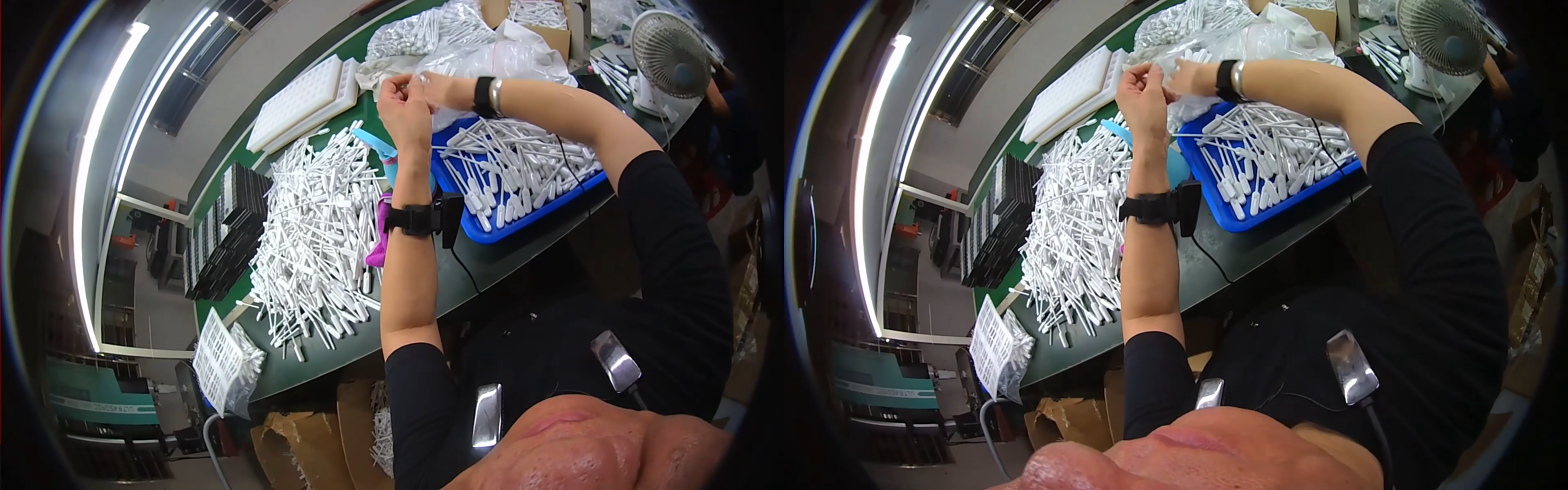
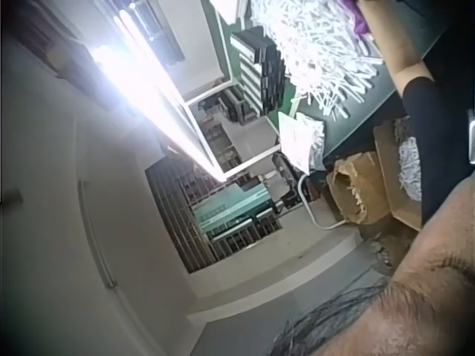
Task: The person picks up white plastic components from a blue tray by hand, gathers them into a bundle, and places the bundle into a clear plastic bag.
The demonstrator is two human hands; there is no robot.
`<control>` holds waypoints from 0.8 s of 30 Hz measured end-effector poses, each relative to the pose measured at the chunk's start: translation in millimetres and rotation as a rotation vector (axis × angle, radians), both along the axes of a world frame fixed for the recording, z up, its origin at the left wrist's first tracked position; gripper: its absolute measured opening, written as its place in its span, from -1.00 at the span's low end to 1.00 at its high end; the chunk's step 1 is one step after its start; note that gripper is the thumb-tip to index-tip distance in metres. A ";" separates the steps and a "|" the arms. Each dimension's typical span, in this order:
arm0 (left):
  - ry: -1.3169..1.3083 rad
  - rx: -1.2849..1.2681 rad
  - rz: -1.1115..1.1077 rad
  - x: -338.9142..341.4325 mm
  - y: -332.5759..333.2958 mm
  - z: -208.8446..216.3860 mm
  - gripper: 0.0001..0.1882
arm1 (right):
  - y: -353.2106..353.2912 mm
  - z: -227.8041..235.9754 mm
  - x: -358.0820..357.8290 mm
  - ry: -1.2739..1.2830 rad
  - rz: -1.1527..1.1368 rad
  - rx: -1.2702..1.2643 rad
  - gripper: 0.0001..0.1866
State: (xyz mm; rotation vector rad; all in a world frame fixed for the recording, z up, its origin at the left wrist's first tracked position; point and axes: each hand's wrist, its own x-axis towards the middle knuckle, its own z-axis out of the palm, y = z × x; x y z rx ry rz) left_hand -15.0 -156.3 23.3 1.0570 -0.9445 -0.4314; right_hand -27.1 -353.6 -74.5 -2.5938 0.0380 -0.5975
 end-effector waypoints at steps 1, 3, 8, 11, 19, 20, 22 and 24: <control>-0.001 0.007 -0.004 0.0 1.7 -1.9 -0.88 | -2.9 -0.1 3.9 -0.036 0.013 0.141 -0.83; -0.096 0.037 0.033 1.4 1.9 0.2 -0.87 | -2.6 10.6 7.8 -0.072 0.027 0.275 -0.80; -0.046 -0.006 0.035 12.4 6.3 4.7 -0.86 | -13.2 -7.5 9.8 0.449 0.190 -0.125 -0.69; -0.091 0.017 0.060 19.7 -9.0 -0.7 -0.85 | -9.7 -37.9 -3.8 0.447 0.366 0.123 -0.73; -0.516 -0.240 0.637 9.2 54.4 2.5 -0.83 | 109.9 110.9 -100.9 -0.010 0.062 0.028 -0.60; -0.512 -0.236 0.604 -8.4 66.5 1.9 -0.83 | 120.0 121.0 -141.2 -0.092 0.005 -0.046 -0.61; -0.586 -0.005 0.473 -44.0 93.5 -7.4 -0.83 | 151.4 131.3 -211.5 -0.187 0.071 0.135 -0.62; -0.750 0.410 0.305 -55.9 110.9 -34.3 -0.83 | 164.9 111.2 -266.9 -0.009 0.081 0.253 -0.58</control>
